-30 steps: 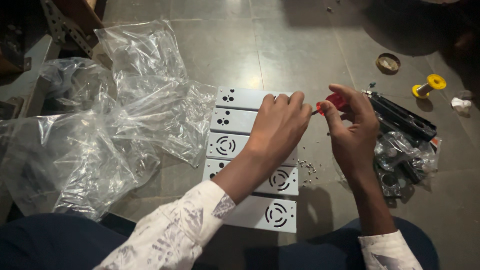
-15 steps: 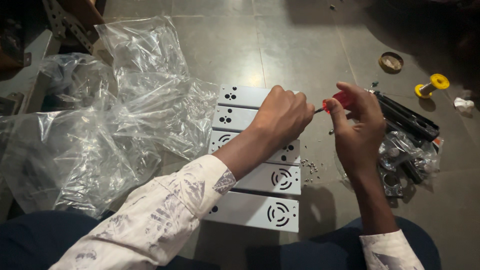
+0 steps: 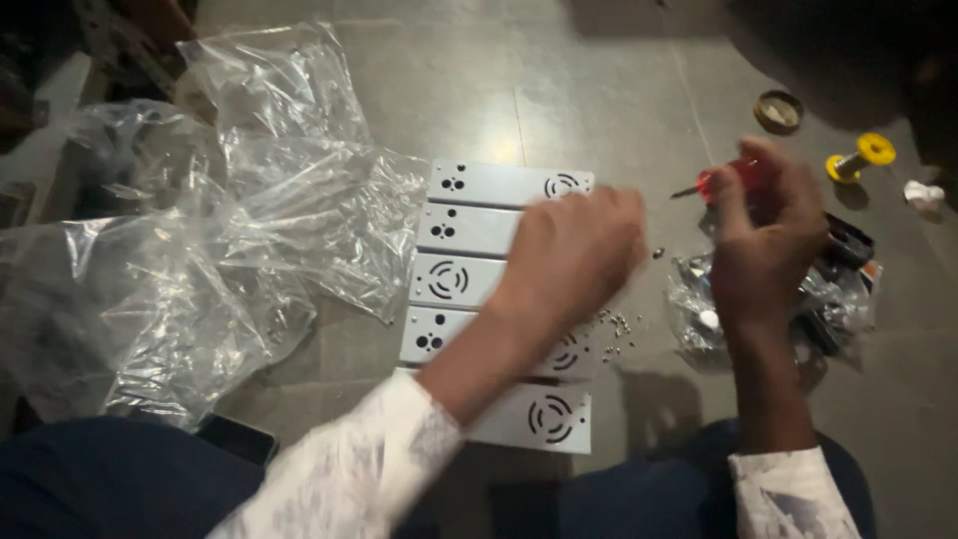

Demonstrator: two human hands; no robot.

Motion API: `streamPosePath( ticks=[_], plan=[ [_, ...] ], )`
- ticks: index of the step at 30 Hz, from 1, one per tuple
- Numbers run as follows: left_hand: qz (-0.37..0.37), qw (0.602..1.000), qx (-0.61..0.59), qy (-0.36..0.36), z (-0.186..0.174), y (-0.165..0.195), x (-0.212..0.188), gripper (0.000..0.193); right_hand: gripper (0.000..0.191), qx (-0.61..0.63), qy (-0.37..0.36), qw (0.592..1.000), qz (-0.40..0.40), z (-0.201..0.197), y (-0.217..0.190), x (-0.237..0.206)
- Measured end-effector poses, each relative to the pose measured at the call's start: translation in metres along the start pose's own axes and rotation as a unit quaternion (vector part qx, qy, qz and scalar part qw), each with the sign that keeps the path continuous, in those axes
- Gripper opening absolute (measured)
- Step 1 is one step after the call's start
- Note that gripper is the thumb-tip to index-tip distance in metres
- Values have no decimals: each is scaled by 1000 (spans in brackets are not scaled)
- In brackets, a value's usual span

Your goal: The person uses a red-handled screwdriver to fasten screws into several stacked white metal electronic enclosures. After securing the units, the person separates them and handles a black metal component.

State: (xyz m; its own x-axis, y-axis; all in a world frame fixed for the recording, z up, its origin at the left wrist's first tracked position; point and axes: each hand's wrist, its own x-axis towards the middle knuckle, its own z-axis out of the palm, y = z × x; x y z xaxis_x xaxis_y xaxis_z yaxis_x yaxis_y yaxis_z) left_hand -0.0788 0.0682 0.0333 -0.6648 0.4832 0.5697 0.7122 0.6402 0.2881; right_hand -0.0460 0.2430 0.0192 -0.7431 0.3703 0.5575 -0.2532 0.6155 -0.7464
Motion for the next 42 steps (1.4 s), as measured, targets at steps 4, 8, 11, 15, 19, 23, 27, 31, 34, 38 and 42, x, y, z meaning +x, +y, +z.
streamPosePath(
  ticks=[4,8,11,15,19,23,27,31,34,38,42],
  plan=[
    [-59,983,-129,-121,-3,102,-62,16,19,12,83,996,34,-21,9,6],
    [-169,946,-218,-171,46,141,-86,29,18,45,108,991,60,-42,16,5],
    [-208,952,-104,-199,99,127,-81,35,20,24,112,992,55,-50,17,4],
    [-231,953,37,-195,150,111,-79,29,19,31,83,996,18,-52,17,5],
    [-226,945,110,-210,164,107,-81,41,22,77,90,984,131,-48,20,7],
    [-189,954,197,-128,142,121,-72,44,22,102,33,992,70,-42,24,5],
    [-169,964,-27,-203,81,149,-62,25,22,61,-14,996,62,-33,22,2],
    [-92,970,-52,-217,13,116,-48,16,29,154,-51,983,90,-8,15,7],
    [-165,958,-100,-211,-10,52,-20,37,30,154,-80,980,94,22,10,12],
    [-35,995,2,-99,-23,-27,-7,70,29,84,-110,990,1,61,9,26],
    [-43,994,10,-104,-14,-59,-13,80,29,-16,-133,991,-26,82,11,37]
  ],
)
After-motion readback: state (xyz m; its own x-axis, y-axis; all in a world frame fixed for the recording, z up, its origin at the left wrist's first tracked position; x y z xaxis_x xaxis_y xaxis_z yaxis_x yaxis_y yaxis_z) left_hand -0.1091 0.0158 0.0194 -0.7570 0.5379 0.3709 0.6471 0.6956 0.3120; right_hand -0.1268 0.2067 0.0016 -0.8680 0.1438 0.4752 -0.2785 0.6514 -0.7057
